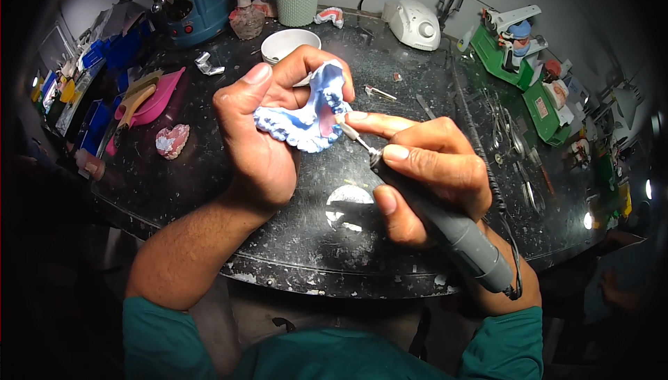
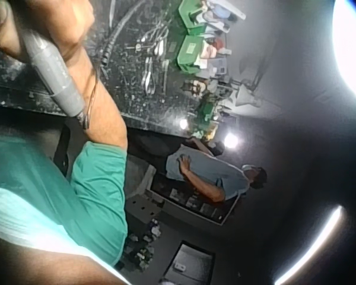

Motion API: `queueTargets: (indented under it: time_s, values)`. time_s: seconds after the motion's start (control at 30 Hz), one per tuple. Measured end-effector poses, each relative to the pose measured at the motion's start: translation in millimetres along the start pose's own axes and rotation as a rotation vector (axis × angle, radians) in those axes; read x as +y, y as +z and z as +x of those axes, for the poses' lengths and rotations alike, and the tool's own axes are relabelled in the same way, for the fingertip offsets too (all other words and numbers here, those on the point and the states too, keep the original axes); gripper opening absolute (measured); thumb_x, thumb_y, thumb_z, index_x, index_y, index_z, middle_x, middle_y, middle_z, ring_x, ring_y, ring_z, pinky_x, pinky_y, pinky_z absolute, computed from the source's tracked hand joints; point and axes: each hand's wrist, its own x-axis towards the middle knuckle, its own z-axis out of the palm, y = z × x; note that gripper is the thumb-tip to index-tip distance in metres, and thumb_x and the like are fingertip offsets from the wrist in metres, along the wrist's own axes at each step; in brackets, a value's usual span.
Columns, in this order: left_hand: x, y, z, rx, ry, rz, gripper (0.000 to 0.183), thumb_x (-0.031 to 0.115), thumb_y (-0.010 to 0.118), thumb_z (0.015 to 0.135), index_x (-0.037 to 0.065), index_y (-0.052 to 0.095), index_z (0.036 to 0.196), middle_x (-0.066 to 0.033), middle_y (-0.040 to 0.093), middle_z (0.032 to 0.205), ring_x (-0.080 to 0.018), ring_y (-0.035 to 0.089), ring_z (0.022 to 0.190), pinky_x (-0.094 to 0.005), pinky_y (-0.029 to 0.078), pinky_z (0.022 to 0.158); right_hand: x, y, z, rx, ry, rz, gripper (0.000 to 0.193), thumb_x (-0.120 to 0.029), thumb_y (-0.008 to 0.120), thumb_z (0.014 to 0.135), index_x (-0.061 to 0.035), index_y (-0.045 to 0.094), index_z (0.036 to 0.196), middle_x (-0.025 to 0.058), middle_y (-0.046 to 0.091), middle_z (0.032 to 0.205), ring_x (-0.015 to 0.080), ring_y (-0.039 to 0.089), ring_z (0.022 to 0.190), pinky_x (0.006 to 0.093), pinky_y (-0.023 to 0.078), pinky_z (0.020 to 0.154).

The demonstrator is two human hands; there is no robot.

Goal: The person uses a rotary tool to grind and smooth the surface of a blue dental mold held in their left hand. They periodically stop to inspect the mold, rotate it to access different areas, and wipe the surface with a blue cloth. The person also handles a second mold piece, fitting it against the first to check alignment.

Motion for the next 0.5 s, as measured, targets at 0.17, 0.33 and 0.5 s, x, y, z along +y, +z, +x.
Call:
queueTargets:
  time_s: [0.17, 0.33, 0.5]
  values:
    - [-6.5, -6.1, -0.6, -0.053, 0.071, -0.049, 0.063, 0.054, 0.021, 0.093, 0.0, 0.054, 0.102, -0.0085, 0.058, 0.096, -0.0143, 0.053, 0.085, -0.0278, 0.04, 0.079, 0.7, 1.5, 0.4, 0.006, -0.006, 0.012, 0.041, 0.009, 0.077, 0.071, 0.0014, 0.062, 0.109, 0.0187, 0.065, 0.094, 0.0407, 0.073, 0.101, 0.044, 0.062, 0.081]
    - [-7.2, -8.2, -1.4, -0.085, 0.09, -0.007, 0.063, 0.052, 0.02, 0.093, 0.001, 0.054, 0.105, -0.0075, 0.058, 0.099, -0.0131, 0.053, 0.083, -0.0273, 0.04, 0.075, 2.0, 1.8, -1.0, 0.012, 0.0, 0.002, 0.042, 0.01, 0.077, 0.071, 0.0016, 0.063, 0.109, 0.0185, 0.065, 0.094, 0.0402, 0.073, 0.101, 0.0445, 0.062, 0.082]
    - [-7.1, -10.5, -1.4, -0.117, 0.099, -0.005, 0.062, 0.051, 0.02, 0.093, 0.001, 0.054, 0.107, -0.0075, 0.058, 0.1, -0.0127, 0.053, 0.083, -0.0271, 0.04, 0.074, 1.8, 1.7, -0.5, 0.013, 0.003, 0.002, 0.042, 0.01, 0.078, 0.07, 0.0012, 0.063, 0.108, 0.0184, 0.065, 0.094, 0.0391, 0.073, 0.1, 0.0435, 0.062, 0.082]
